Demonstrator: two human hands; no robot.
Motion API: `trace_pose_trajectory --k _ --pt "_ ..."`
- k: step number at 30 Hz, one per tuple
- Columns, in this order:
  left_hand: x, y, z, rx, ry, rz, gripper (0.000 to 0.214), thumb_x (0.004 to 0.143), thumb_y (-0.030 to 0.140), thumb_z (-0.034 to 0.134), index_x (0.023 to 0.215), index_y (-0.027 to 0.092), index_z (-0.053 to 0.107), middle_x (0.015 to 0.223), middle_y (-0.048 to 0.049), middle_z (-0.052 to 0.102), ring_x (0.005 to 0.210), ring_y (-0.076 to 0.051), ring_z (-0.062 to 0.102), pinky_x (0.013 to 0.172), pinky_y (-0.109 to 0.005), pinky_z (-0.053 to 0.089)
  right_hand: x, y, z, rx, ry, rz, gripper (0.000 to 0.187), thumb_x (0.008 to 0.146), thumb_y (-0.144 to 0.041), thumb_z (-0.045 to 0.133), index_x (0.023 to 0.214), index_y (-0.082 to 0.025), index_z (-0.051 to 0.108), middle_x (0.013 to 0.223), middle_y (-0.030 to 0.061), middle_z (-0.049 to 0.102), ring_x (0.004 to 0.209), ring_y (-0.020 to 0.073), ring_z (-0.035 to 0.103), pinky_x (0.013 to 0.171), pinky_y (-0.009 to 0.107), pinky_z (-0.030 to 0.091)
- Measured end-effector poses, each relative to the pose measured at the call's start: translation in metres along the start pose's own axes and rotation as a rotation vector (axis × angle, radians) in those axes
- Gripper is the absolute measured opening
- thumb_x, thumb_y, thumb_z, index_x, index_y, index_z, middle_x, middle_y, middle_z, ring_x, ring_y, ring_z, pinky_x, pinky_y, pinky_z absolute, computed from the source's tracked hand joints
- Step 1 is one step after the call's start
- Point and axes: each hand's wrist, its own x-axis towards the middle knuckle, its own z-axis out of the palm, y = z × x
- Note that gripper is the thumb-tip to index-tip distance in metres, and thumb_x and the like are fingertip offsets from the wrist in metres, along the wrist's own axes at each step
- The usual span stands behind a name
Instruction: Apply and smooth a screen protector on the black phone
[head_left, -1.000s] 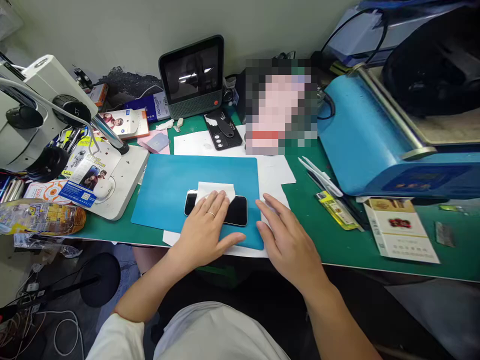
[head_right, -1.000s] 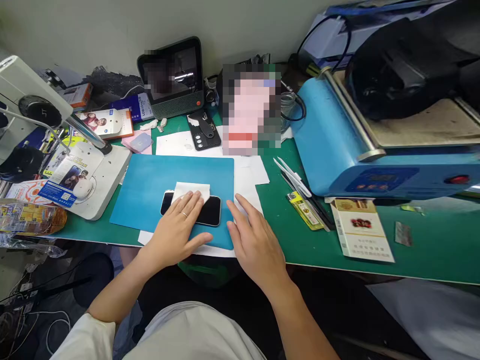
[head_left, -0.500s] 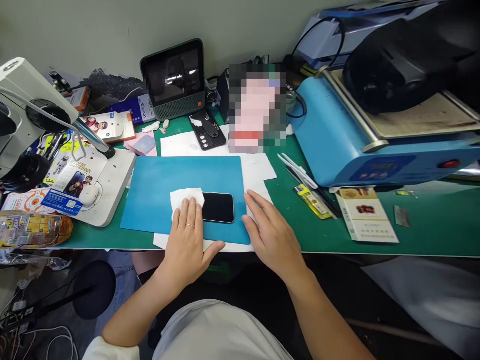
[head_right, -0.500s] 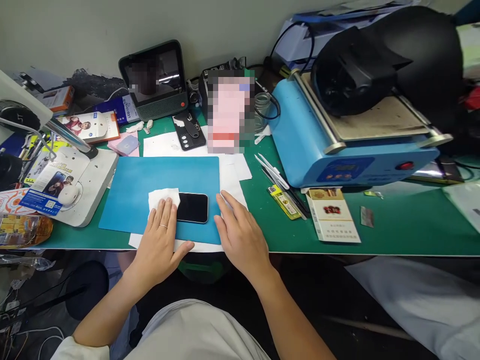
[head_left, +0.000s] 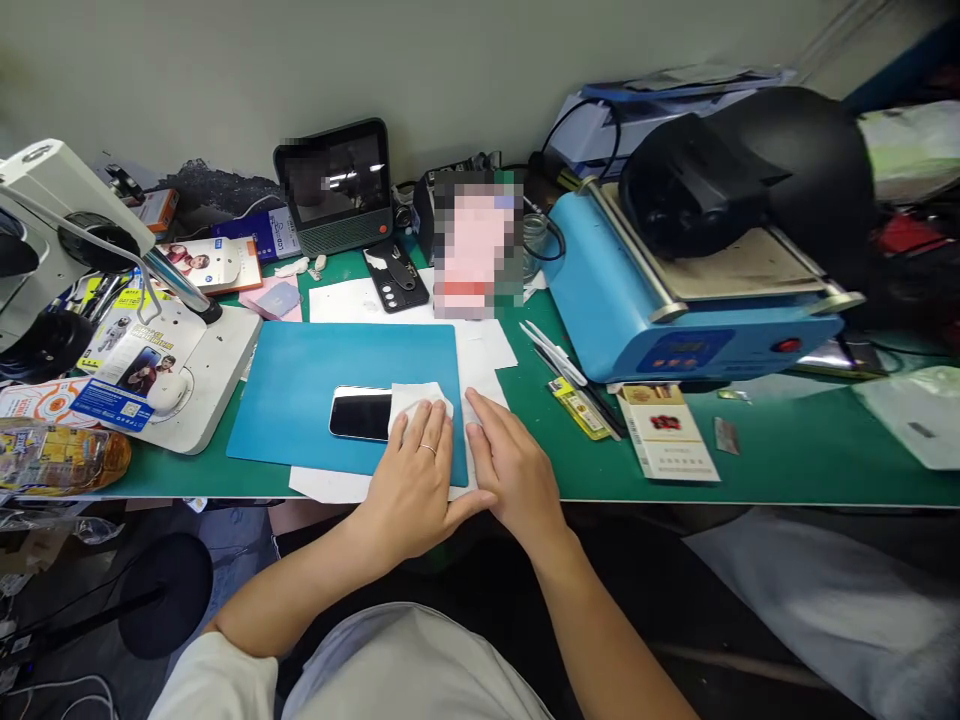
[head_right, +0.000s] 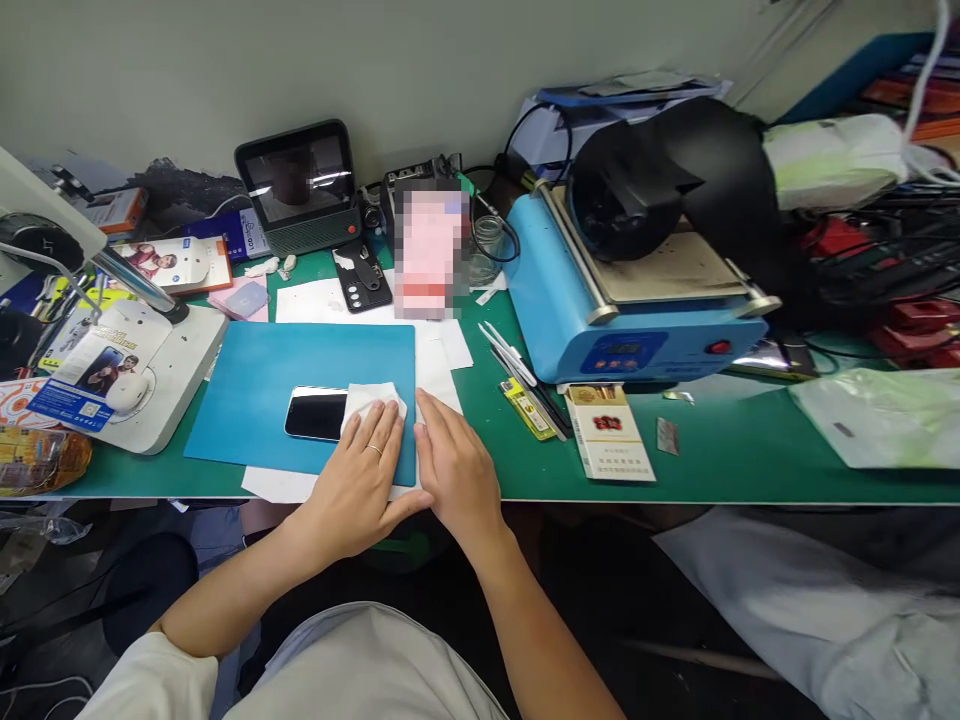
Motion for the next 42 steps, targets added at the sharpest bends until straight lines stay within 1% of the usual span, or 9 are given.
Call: trace_pose_trajectory --k 7,10,14,21,25,29,32,37,42 --pt "-0.037 -0.055 -0.012 0.03 0.045 -0.203 0.089 0.105 0.069 0.022 0.159 -0.002 0.032 0.167 -0.0255 0.029 0.158 -0.038 0.026 0.125 -0.055 0.033 -0.002 -0.004 -0.001 -0.065 -0.026 -0.05 0.043 0.106 -0.022 0.045 0.145 -0.008 0.057 0.133 0.0206 0.071 0.121 0.0324 0.07 0.098 0.048 0.061" --pt "-0.048 -0.066 -0.012 0.058 0.073 -0.23 0.085 0.107 0.065 0.025 0.161 -0.001 0.027 0.168 -0.0256 0.028 0.159 -0.037 0.023 0.126 -0.056 0.031 -0.002 -0.005 -0.003 -0.077 -0.034 -0.063 0.042 0.106 -0.022 0.046 0.144 -0.008 0.058 0.133 0.0201 0.072 0.122 0.0319 0.069 0.1 0.047 0.061" --pt "-0.044 -0.055 -0.004 0.062 0.096 -0.196 0.09 0.105 0.068 0.026 0.16 -0.003 0.026 0.167 -0.0282 0.027 0.159 -0.039 0.02 0.125 -0.057 0.031 -0.003 -0.006 -0.003 -0.077 -0.047 -0.078 0.043 0.106 -0.022 0.047 0.147 -0.012 0.056 0.135 0.0178 0.071 0.126 0.0299 0.068 0.103 0.046 0.06" --pt "-0.007 -0.018 0.007 0.014 0.09 -0.087 0.099 0.102 0.075 0.025 0.158 -0.005 0.032 0.167 -0.0269 0.029 0.157 -0.04 0.026 0.126 -0.052 0.029 -0.003 -0.004 -0.001 -0.079 -0.036 -0.086 0.044 0.105 -0.02 0.048 0.147 -0.011 0.056 0.135 0.019 0.071 0.126 0.0309 0.068 0.103 0.048 0.059" --pt "-0.01 -0.008 0.009 0.025 0.074 -0.02 0.1 0.1 0.077 0.026 0.157 -0.004 0.035 0.168 -0.0247 0.028 0.158 -0.039 0.024 0.128 -0.05 0.027 -0.005 -0.003 -0.001 -0.074 -0.044 -0.094 0.046 0.105 -0.019 0.047 0.151 -0.013 0.053 0.137 0.0178 0.07 0.128 0.0303 0.067 0.104 0.048 0.059" --pt "-0.03 -0.011 0.006 0.092 0.054 0.034 0.094 0.103 0.072 0.028 0.158 -0.003 0.033 0.169 -0.0235 0.025 0.159 -0.038 0.024 0.128 -0.05 0.027 -0.005 -0.004 -0.003 -0.057 -0.054 -0.075 0.046 0.105 -0.019 0.047 0.151 -0.013 0.053 0.14 0.0178 0.069 0.132 0.0303 0.065 0.107 0.047 0.057" --pt "-0.039 -0.019 0.003 0.08 0.054 0.044 0.085 0.106 0.066 0.029 0.158 0.0 0.035 0.168 -0.022 0.032 0.157 -0.036 0.03 0.127 -0.05 0.03 -0.003 -0.006 -0.004 -0.057 -0.053 -0.074 0.046 0.105 -0.018 0.048 0.151 -0.014 0.052 0.14 0.0173 0.069 0.131 0.0297 0.065 0.106 0.047 0.056" --pt "-0.027 -0.026 -0.003 0.003 0.107 0.003 0.055 0.111 0.043 0.034 0.153 0.01 0.046 0.163 -0.0168 0.045 0.154 -0.033 0.038 0.123 -0.049 0.037 -0.002 -0.006 -0.004 -0.061 -0.05 -0.086 0.046 0.105 -0.021 0.049 0.151 -0.015 0.052 0.139 0.0168 0.069 0.131 0.0299 0.065 0.105 0.047 0.057" --pt "-0.018 -0.032 -0.008 -0.04 0.099 0.028 0.049 0.111 0.037 0.037 0.151 0.013 0.049 0.162 -0.0157 0.045 0.155 -0.031 0.037 0.125 -0.048 0.036 -0.002 -0.006 -0.005 -0.049 -0.077 -0.083 0.048 0.106 -0.026 0.049 0.153 -0.018 0.049 0.141 0.0153 0.068 0.133 0.0297 0.064 0.107 0.047 0.056"
